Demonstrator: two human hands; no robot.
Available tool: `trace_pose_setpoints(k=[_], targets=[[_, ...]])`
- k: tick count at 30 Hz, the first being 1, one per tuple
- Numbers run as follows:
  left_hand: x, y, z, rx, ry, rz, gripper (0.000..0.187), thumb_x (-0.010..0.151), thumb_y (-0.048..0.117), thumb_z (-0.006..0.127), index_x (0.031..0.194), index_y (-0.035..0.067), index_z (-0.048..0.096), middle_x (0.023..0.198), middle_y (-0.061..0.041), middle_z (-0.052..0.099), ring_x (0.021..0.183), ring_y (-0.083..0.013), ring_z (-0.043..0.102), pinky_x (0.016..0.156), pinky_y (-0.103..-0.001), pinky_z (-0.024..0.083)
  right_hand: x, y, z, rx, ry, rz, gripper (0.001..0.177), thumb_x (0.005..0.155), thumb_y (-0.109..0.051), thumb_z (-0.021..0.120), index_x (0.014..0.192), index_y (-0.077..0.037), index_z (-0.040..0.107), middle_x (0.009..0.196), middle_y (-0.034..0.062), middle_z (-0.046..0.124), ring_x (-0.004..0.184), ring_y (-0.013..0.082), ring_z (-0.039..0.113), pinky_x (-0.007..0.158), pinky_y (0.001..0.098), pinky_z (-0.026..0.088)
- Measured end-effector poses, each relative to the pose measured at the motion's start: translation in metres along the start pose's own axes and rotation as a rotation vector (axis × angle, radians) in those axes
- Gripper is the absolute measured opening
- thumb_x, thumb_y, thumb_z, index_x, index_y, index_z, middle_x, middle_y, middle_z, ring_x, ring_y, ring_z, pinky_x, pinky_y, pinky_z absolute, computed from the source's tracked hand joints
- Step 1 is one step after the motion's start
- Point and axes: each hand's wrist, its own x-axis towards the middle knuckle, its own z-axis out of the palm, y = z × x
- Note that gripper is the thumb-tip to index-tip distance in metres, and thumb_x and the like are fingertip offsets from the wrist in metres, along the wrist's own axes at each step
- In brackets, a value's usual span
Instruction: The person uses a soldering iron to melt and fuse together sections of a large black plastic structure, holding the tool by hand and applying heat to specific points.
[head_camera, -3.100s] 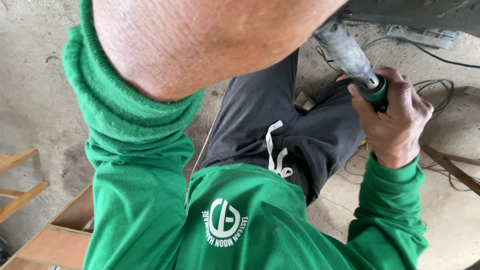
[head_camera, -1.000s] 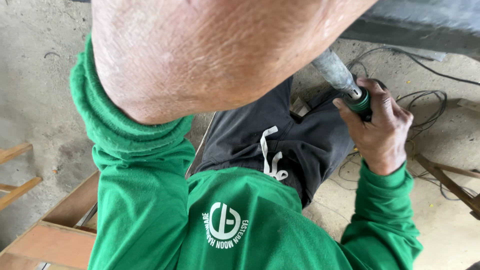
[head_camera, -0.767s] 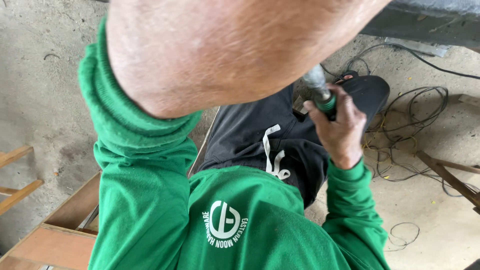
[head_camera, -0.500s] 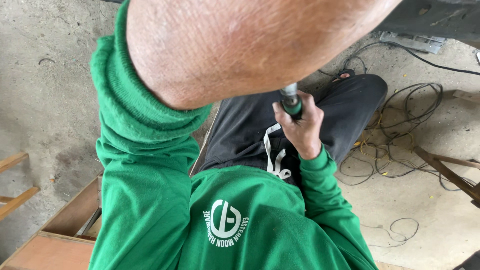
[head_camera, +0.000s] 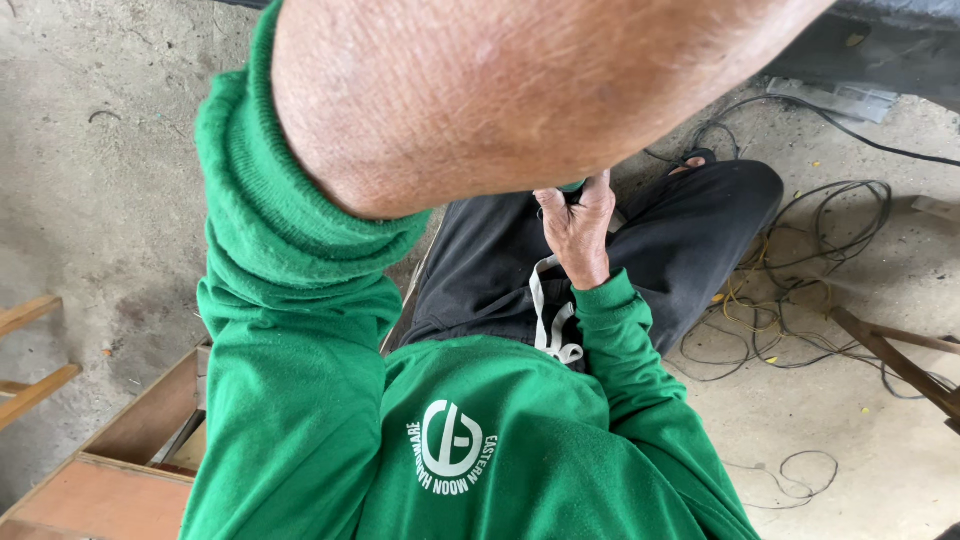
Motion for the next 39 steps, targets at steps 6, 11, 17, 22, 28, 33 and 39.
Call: trace_pose_setpoints(k=[6,11,17,22,28,33,39], targets=[[0.002,-0.003,0.005,-0.017,-0.010,-0.010,0.042,0.096,-0.004,0.082,0.132,0.009,0.063,0.120,-0.010,0.058,0.114,-0.0238,0.059,0.092,-0.039,0.056,-0.001,-0.008,-0.002,-0.107,-0.021,-0.208,0.036,0.104,-0.014,0.077,0.125,0.000,0.052,0.100,0.0091,0.068,0.086,0.0133,0.063,0.080,0.0297,0.056],[0.000,-0.005,0.007,-0.023,-0.008,-0.022,0.042,0.096,-0.004,0.082,0.132,0.009,0.063,0.120,-0.010,0.058,0.114,-0.0237,0.059,0.092,-0.039,0.056,-0.002,0.000,-0.006,-0.094,0.004,-0.128,0.033,0.103,-0.013,0.080,0.121,-0.002,0.054,0.095,0.0068,0.069,0.082,0.0117,0.063,0.076,0.0288,0.056],[0.000,-0.006,0.005,-0.029,-0.010,-0.017,0.042,0.096,-0.004,0.082,0.131,0.009,0.063,0.120,-0.010,0.058,0.114,-0.0235,0.058,0.092,-0.039,0.057,-0.002,-0.001,-0.010,-0.071,0.021,-0.116,0.037,0.100,-0.012,0.079,0.124,0.000,0.054,0.094,0.0053,0.069,0.080,0.0106,0.062,0.075,0.0272,0.055],[0.002,-0.007,0.006,-0.031,-0.007,-0.013,0.043,0.096,-0.004,0.083,0.131,0.009,0.064,0.120,-0.010,0.058,0.114,-0.0233,0.058,0.092,-0.039,0.057,0.002,-0.010,-0.032,-0.159,0.012,-0.149,0.033,0.100,-0.008,0.081,0.121,0.001,0.057,0.100,0.0078,0.071,0.085,0.0116,0.065,0.077,0.0273,0.058],[0.001,-0.009,-0.001,-0.020,0.004,-0.013,0.043,0.095,-0.004,0.083,0.131,0.009,0.064,0.120,-0.010,0.057,0.114,-0.0232,0.058,0.092,-0.039,0.057,0.015,-0.046,-0.125,-0.552,-0.160,-0.257,0.035,0.103,-0.009,0.085,0.125,0.002,0.060,0.104,0.0125,0.073,0.086,0.0190,0.076,0.072,0.0292,0.062],[-0.006,-0.007,-0.009,-0.037,0.053,-0.036,0.043,0.095,-0.005,0.084,0.131,0.009,0.064,0.120,-0.010,0.057,0.115,-0.0230,0.058,0.092,-0.039,0.057,0.028,-0.100,-0.174,-0.755,-0.247,-0.277,0.035,0.105,-0.015,0.089,0.121,0.003,0.064,0.105,0.0135,0.076,0.086,0.0179,0.077,0.069,0.0258,0.065],[-0.021,0.003,-0.028,-0.015,0.136,-0.077,0.044,0.095,-0.005,0.084,0.131,0.009,0.064,0.119,-0.010,0.057,0.115,-0.0229,0.058,0.092,-0.039,0.057,0.035,-0.136,-0.184,-0.935,-0.240,-0.377,0.039,0.095,-0.012,0.087,0.121,0.004,0.064,0.095,0.0153,0.073,0.085,0.0233,0.075,0.068,0.0322,0.062]])
